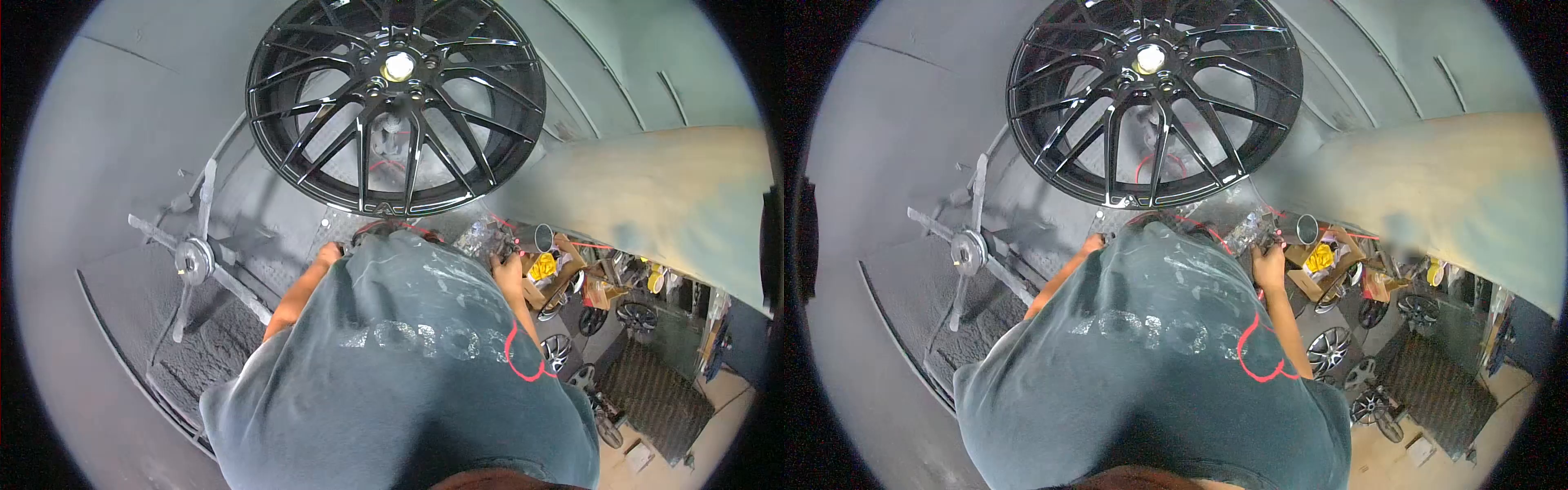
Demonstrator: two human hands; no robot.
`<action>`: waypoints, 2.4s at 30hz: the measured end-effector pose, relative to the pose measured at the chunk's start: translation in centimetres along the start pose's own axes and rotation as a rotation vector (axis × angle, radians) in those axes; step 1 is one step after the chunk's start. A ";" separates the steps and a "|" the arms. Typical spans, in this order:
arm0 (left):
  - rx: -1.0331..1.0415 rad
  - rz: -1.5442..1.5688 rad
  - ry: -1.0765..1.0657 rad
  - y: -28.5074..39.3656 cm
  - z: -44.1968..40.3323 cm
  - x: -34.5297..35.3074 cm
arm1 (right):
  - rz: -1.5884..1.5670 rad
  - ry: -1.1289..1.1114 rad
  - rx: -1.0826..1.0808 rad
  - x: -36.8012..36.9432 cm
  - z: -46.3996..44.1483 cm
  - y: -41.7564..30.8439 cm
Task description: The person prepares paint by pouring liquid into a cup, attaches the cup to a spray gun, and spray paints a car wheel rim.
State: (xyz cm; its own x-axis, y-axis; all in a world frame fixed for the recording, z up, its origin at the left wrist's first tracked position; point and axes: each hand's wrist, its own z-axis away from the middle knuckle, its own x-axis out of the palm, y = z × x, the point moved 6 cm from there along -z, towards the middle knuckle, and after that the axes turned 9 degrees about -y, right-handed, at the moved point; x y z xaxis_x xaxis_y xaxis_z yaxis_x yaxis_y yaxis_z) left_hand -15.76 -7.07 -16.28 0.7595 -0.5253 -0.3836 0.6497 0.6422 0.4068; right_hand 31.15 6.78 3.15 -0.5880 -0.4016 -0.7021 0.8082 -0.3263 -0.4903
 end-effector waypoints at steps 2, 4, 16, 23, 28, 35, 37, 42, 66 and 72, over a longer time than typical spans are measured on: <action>-0.009 0.039 -0.006 0.3 -0.3 -0.4 | -0.023 0.060 -0.060 -0.7 0.1 -0.4; -0.031 0.257 0.156 0.0 -1.1 -1.3 | -0.099 0.123 -0.172 -2.1 0.6 -2.1; 0.256 1.326 0.544 8.1 0.0 -13.5 | -0.206 0.178 -0.237 -6.7 2.6 -1.6; 0.142 1.564 0.406 5.1 -2.4 -14.4 | -0.431 0.089 -0.226 -14.0 4.8 -3.1; 0.200 1.461 0.398 7.7 -1.0 -14.1 | -0.316 0.316 -0.567 -21.6 6.3 -7.7; 0.099 1.309 0.345 10.5 0.3 -11.6 | -0.138 0.097 -0.549 -22.9 5.5 -10.7; 0.116 1.347 0.366 11.2 0.5 -10.5 | -0.153 0.072 -0.655 -23.2 7.4 -12.0; 0.155 1.437 0.298 10.2 -0.7 -8.5 | -0.246 -0.165 -0.841 -22.1 11.7 -13.2; 0.111 1.476 -0.223 20.1 0.3 2.1 | -0.153 0.011 -0.754 -21.1 9.8 -14.8; 0.173 1.416 -0.094 15.6 -0.7 -0.1 | -0.294 -0.324 -0.747 -19.5 12.0 -15.5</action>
State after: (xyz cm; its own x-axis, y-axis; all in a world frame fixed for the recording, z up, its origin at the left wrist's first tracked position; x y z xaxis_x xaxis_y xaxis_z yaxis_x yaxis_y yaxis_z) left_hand -5.70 3.40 -10.41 0.7548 0.4510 0.4763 -0.6538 0.5761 0.4906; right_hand 29.77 9.43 30.63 -0.6649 -0.6506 -0.3670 0.3639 0.1468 -0.9198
